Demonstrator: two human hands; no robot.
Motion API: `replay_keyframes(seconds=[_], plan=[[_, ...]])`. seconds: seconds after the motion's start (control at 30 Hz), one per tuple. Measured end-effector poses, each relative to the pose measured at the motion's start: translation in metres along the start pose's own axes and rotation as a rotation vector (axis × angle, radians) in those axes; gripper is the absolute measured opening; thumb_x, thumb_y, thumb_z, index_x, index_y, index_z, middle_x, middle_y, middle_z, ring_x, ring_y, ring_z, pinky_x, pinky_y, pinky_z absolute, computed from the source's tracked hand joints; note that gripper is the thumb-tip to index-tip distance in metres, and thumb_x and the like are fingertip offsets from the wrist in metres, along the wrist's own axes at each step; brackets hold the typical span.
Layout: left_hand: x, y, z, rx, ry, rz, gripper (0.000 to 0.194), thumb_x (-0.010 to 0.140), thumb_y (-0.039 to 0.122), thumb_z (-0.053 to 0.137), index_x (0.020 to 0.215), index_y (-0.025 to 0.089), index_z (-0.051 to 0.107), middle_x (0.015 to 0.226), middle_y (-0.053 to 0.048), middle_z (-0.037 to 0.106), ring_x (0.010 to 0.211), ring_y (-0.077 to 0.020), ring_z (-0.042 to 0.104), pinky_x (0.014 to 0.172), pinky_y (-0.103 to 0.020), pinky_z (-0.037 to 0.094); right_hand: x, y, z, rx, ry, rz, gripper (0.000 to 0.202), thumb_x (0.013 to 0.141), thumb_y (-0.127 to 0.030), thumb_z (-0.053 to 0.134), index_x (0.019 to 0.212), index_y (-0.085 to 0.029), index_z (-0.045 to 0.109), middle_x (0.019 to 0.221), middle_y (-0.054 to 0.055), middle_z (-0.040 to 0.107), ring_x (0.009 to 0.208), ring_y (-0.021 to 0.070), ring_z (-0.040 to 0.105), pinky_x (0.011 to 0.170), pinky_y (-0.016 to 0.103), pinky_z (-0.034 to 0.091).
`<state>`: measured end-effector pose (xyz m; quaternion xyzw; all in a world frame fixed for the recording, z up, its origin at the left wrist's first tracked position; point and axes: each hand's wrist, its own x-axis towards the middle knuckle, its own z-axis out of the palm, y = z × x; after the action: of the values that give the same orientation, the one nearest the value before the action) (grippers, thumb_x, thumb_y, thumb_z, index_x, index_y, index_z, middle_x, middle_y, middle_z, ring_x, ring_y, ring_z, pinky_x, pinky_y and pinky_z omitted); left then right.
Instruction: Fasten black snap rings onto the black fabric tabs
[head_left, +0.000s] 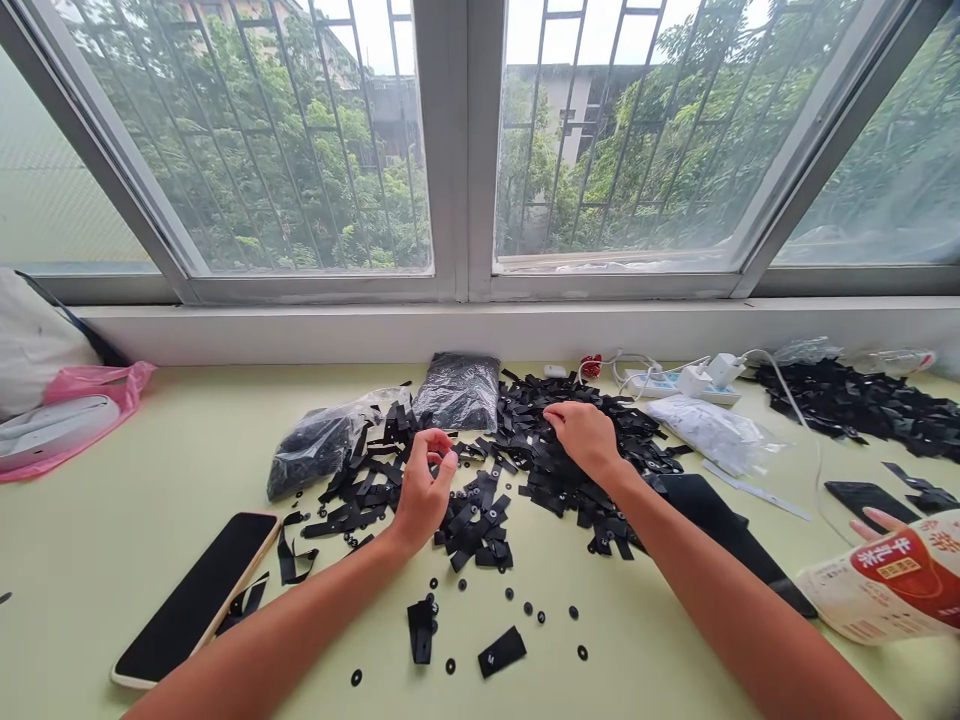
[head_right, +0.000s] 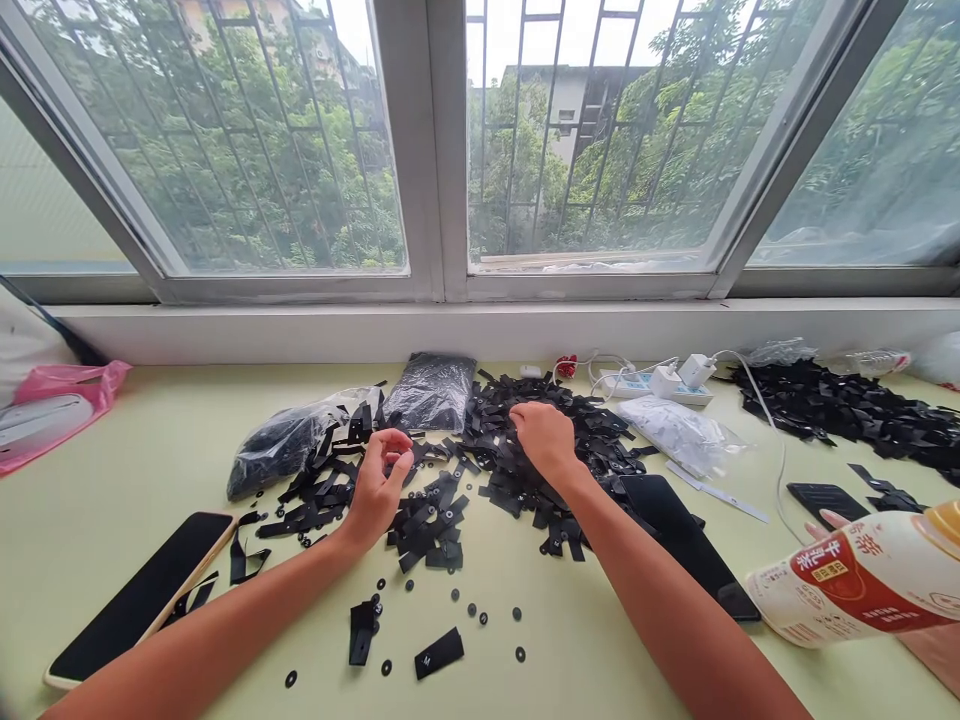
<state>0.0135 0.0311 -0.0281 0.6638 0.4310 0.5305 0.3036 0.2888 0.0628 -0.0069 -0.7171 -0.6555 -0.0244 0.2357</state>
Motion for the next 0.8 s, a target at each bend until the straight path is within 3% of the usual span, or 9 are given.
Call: replay_keyframes(seconds=[0.07, 0.13, 0.23, 0.37, 0.47, 0.57, 0.73, 0.8], plan=[[0.000, 0.001, 0.000, -0.003, -0.019, -0.003, 0.013, 0.096, 0.029, 0.052, 0.106, 0.021, 0.054, 0.103, -0.005, 0.060, 0.095, -0.0180, 0.059, 0.087, -0.033, 0.047, 0.003, -0.002, -0.004, 0.251, 0.069, 0.005, 0.025, 0.095, -0.035, 0.056, 0.100, -0.025, 0.079, 0.097, 0.006, 0.078, 0.087, 0.0222, 0.071, 0.075, 0.032, 0.053], [-0.001, 0.003, -0.001, -0.008, -0.047, -0.012, 0.016, 0.096, 0.029, 0.053, 0.110, 0.021, 0.054, 0.105, -0.005, 0.060, 0.096, -0.0178, 0.059, 0.087, -0.032, 0.048, 0.003, -0.008, -0.007, 0.573, 0.060, 0.042, 0.029, 0.091, -0.043, 0.062, 0.100, -0.021, 0.078, 0.085, 0.007, 0.077, 0.074, 0.0224, 0.071, 0.064, 0.032, 0.054], [-0.002, 0.006, -0.002, -0.044, -0.132, -0.022, 0.034, 0.095, 0.031, 0.056, 0.128, 0.023, 0.052, 0.119, -0.008, 0.060, 0.100, -0.0183, 0.060, 0.084, -0.031, 0.049, -0.003, -0.027, -0.009, 1.000, -0.043, 0.106, 0.039, 0.079, -0.052, 0.072, 0.097, -0.017, 0.078, 0.080, 0.007, 0.075, 0.060, 0.0211, 0.068, 0.047, 0.030, 0.051], [0.000, 0.009, -0.002, -0.136, -0.276, -0.025, 0.057, 0.092, 0.036, 0.063, 0.145, 0.025, 0.045, 0.139, -0.012, 0.055, 0.109, -0.0211, 0.060, 0.082, -0.030, 0.051, -0.023, -0.062, -0.005, 1.274, -0.176, 0.091, 0.042, 0.074, -0.052, 0.078, 0.095, -0.016, 0.078, 0.086, 0.007, 0.075, 0.054, 0.0153, 0.064, 0.052, 0.030, 0.055], [0.002, 0.008, -0.001, -0.146, -0.384, -0.058, 0.038, 0.093, 0.042, 0.060, 0.122, 0.019, 0.065, 0.110, -0.009, 0.069, 0.092, -0.0199, 0.063, 0.076, -0.030, 0.050, -0.037, -0.080, 0.004, 1.346, -0.236, 0.089, 0.043, 0.072, -0.053, 0.078, 0.095, -0.017, 0.077, 0.088, 0.006, 0.075, 0.058, 0.0151, 0.065, 0.057, 0.032, 0.058], [0.002, 0.008, -0.001, -0.111, -0.406, -0.095, 0.037, 0.095, 0.047, 0.056, 0.087, 0.015, 0.072, 0.073, -0.003, 0.066, 0.067, -0.0151, 0.057, 0.064, -0.027, 0.045, -0.045, -0.083, 0.016, 1.335, -0.221, 0.101, 0.043, 0.073, -0.054, 0.077, 0.094, -0.016, 0.076, 0.085, 0.007, 0.073, 0.066, 0.0186, 0.067, 0.058, 0.033, 0.059], [0.001, 0.004, -0.002, -0.066, -0.278, -0.229, 0.042, 0.087, 0.055, 0.064, 0.073, 0.016, 0.068, 0.055, 0.002, 0.058, 0.049, -0.0109, 0.046, 0.050, -0.024, 0.038, -0.059, -0.082, 0.025, 0.904, 0.100, -0.102, 0.032, 0.091, -0.045, 0.062, 0.108, -0.020, 0.072, 0.109, 0.010, 0.067, 0.078, 0.0179, 0.064, 0.064, 0.031, 0.055], [0.001, 0.002, -0.002, -0.072, -0.266, -0.268, 0.045, 0.084, 0.057, 0.066, 0.066, 0.016, 0.065, 0.052, 0.002, 0.057, 0.045, -0.0102, 0.044, 0.048, -0.024, 0.037, -0.065, -0.083, 0.029, 0.754, 0.138, -0.235, 0.026, 0.097, -0.039, 0.056, 0.107, -0.022, 0.073, 0.106, 0.009, 0.067, 0.081, 0.0181, 0.063, 0.072, 0.031, 0.054]])
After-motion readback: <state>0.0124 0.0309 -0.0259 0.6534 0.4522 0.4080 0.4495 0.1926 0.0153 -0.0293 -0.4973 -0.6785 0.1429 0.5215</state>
